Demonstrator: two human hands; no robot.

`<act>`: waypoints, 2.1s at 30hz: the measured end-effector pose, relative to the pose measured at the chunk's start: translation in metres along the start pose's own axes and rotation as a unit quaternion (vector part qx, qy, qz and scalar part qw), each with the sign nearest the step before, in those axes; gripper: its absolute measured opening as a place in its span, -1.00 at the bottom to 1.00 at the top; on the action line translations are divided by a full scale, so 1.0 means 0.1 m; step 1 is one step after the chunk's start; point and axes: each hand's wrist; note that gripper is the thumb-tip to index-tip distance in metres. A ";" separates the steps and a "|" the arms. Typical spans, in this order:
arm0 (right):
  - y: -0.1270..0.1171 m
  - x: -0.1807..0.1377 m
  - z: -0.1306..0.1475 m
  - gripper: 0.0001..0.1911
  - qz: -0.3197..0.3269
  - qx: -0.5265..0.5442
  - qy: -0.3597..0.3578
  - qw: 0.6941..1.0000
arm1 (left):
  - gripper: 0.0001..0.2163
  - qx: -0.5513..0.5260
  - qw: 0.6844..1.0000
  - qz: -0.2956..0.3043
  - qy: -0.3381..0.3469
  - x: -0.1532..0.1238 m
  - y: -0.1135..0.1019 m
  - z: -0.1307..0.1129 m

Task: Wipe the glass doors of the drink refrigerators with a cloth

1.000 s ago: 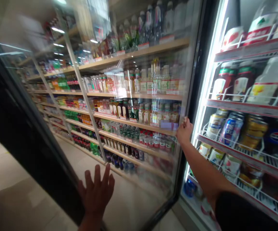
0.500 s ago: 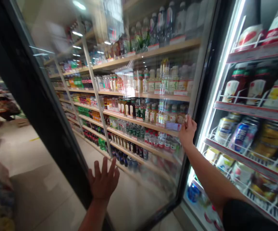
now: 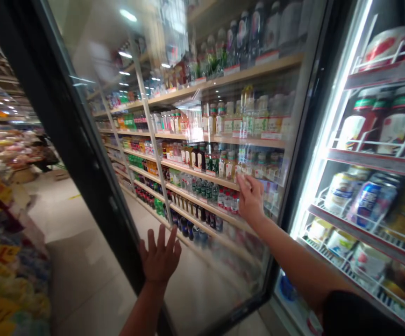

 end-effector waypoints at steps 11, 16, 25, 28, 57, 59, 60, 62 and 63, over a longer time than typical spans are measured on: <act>0.13 -0.03 0.70 -0.44 0.078 0.023 -0.073 0.994 | -0.47 0.004 1.000 0.014 0.004 0.02 -0.06 -0.02; 0.19 -0.05 0.99 -0.50 0.147 0.030 -0.204 0.967 | -0.47 0.000 1.000 0.019 0.004 0.01 -0.06 -0.01; 0.24 0.43 1.19 -0.45 0.135 0.009 -0.238 0.962 | -0.37 0.034 0.999 0.006 0.034 0.10 -0.07 0.01; 0.25 0.70 1.22 -0.44 0.107 0.000 -0.204 0.973 | -0.33 0.044 0.998 -0.004 0.046 0.14 -0.07 0.02; 0.28 1.87 1.29 -0.40 0.099 -0.071 -0.333 0.935 | -0.31 0.071 0.996 -0.001 0.053 0.15 -0.05 0.07; 0.26 1.95 1.33 -0.41 0.096 -0.080 -0.337 0.933 | -0.31 0.072 0.996 0.001 0.050 0.15 -0.06 0.06; 0.26 2.02 1.34 -0.41 0.073 -0.078 -0.295 0.949 | -0.31 0.072 0.996 0.002 0.048 0.15 -0.06 0.06; 0.27 2.18 1.33 -0.40 0.015 -0.063 -0.191 0.979 | -0.32 0.069 0.996 0.002 0.048 0.16 -0.07 0.05; 0.27 2.26 1.32 -0.41 -0.003 -0.054 -0.168 0.984 | -0.32 0.067 0.997 0.001 0.048 0.16 -0.07 0.05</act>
Point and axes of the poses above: each hand's wrist, its own x-axis towards the middle knuckle, its own y-axis out of the palm, z = x × y, and after that the axes turned 12 degrees about y, right-handed
